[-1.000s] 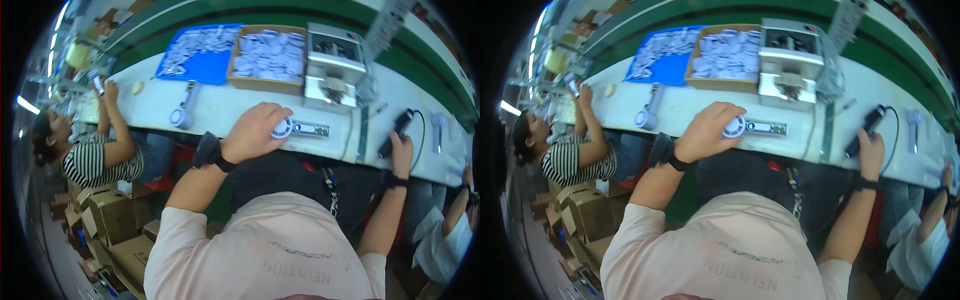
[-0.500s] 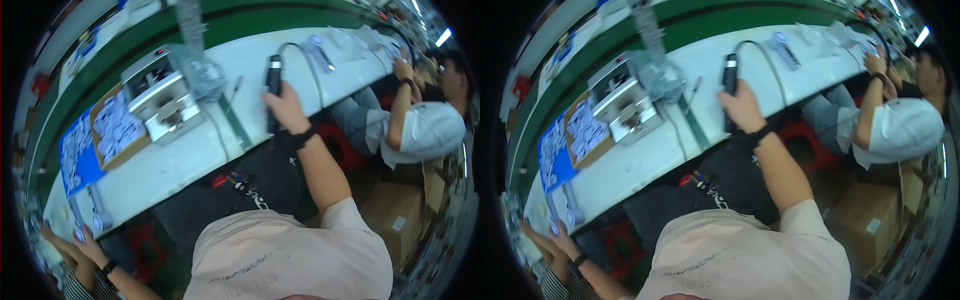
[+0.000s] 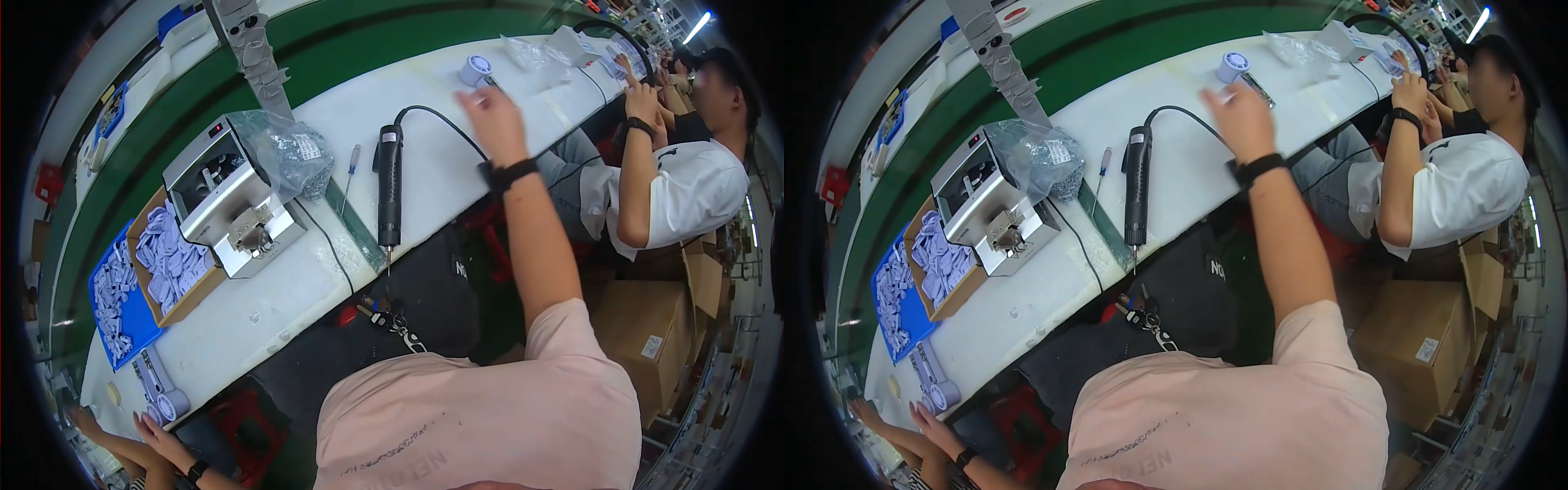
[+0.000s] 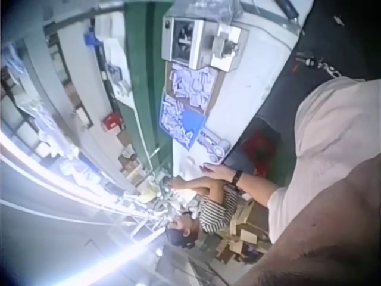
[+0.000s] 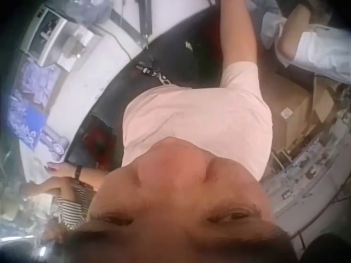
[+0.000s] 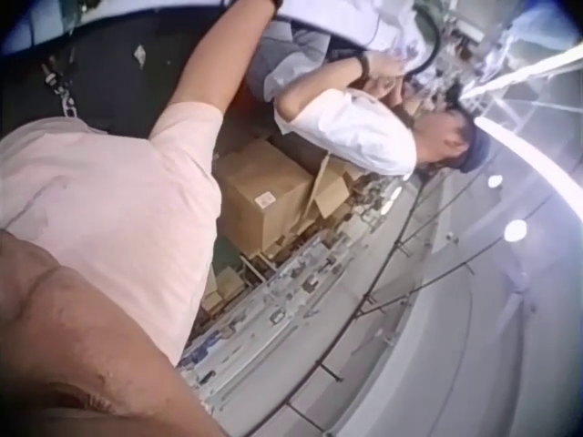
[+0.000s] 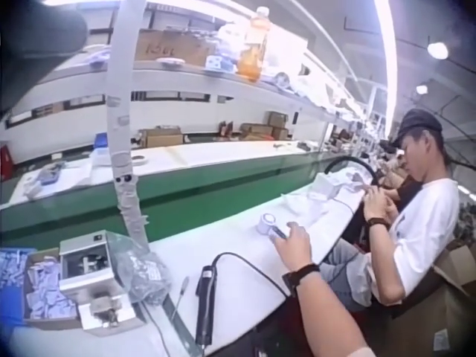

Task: Assemble small electronic components using an electric screwdriver.

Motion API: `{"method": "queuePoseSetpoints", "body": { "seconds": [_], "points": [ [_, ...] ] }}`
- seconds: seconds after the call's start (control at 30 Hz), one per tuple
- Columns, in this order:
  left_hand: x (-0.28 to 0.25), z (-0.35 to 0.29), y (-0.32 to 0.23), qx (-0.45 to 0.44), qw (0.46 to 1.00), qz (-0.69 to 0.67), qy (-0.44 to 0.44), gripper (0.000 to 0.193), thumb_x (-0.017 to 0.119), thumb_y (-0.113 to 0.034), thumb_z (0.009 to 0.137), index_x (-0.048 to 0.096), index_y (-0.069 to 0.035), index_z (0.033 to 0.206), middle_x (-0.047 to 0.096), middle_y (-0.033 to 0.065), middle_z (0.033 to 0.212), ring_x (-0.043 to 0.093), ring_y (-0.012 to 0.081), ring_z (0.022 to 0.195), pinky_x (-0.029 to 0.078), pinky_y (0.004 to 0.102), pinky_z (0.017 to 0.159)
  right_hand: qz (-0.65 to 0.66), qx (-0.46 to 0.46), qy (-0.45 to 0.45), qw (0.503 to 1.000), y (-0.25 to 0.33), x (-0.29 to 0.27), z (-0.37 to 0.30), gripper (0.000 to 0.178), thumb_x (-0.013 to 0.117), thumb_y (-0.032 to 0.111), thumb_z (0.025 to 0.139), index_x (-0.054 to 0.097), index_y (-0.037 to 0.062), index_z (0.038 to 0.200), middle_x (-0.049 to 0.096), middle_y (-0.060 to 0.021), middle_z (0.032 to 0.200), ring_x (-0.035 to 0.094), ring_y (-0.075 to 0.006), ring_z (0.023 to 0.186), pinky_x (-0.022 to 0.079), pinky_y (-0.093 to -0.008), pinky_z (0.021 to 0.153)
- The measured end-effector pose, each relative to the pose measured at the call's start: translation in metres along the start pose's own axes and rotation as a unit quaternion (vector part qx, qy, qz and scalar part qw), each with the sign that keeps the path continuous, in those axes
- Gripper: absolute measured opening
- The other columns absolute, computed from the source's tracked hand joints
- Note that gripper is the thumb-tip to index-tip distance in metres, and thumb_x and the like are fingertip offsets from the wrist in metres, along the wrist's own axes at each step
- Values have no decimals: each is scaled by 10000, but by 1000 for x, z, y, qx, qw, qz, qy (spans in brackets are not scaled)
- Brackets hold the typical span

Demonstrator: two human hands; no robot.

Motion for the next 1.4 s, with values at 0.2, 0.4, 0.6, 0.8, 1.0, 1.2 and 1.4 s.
{"method": "queuePoseSetpoints", "body": {
  "seconds": [0.2, 0.4, 0.6, 0.8, 1.0, 1.2, 1.4],
  "points": [
    [21, 2, -108, 128, 987, 32, -93, 490, 552, -240, 1140, 496, 71, 1515, 555, 214, 1516, 564, 283, 1365, 442, 363, 1156, -85, 55, -43, 994, -90, 10, 57, 561, 783, 422, 886, 707, 2, 1250, 730, -263, 1155, 692, -419, 1109, 541, -480, 977],
    [70, -47, -193, 216, 976, 9, -37, 440, 582, -79, 1081, 522, 51, 1497, 595, 183, 1474, 585, 282, 1340, 446, 408, 1148, -47, -53, -27, 997, -99, 17, 56, 531, 766, 289, 879, 672, 0, 1314, 725, -257, 1217, 689, -421, 1144, 535, -458, 1000],
    [134, -73, -244, 288, 949, 0, 127, 386, 739, -8, 912, 673, 8, 1292, 666, 175, 1308, 634, 327, 1222, 472, 415, 1085, 140, -104, 76, 982, 37, -91, -81, 391, 758, 75, 941, 644, -26, 1300, 684, -96, 1217, 639, -164, 1095, 513, -302, 970],
    [194, -21, -269, 322, 926, 28, 197, 348, 781, -126, 897, 722, -15, 1221, 729, 184, 1153, 683, 384, 1129, 528, 428, 990, 328, -192, 339, 861, 149, -59, -165, 420, 851, 21, 825, 678, 10, 1207, 681, -57, 1152, 647, -136, 1063, 511, -276, 925],
    [267, 27, -287, 302, 872, 141, 358, 369, 781, -189, 892, 735, -34, 1223, 743, 196, 1156, 704, 402, 1078, 559, 464, 936, 414, -91, 473, 772, 179, 15, -191, 413, 842, -3, 829, 685, 13, 1211, 693, -49, 1146, 662, -137, 1035, 533, -298, 933],
    [277, 24, -285, 326, 876, 144, 325, 346, 746, -214, 924, 735, -64, 1235, 755, 194, 1004, 714, 417, 983, 567, 473, 878, 340, -140, 498, 785, 176, 32, -191, 439, 833, -1, 844, 668, 11, 1250, 690, -46, 1166, 654, -132, 1063, 530, -298, 966],
    [262, 23, -284, 297, 903, 111, 289, 302, 740, -170, 950, 737, -51, 1227, 734, 171, 894, 706, 336, 842, 557, 403, 768, 362, -142, 455, 801, 180, 27, -193, 445, 834, 3, 846, 655, 22, 1253, 680, -35, 1142, 648, -132, 1076, 523, -295, 963]
  ]
}}
Point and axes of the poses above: each hand's wrist, its own z-axis towards the middle knuckle, its own x-axis out of the palm, y = z × x, the point moved 3 cm from there along z, towards the middle knuckle
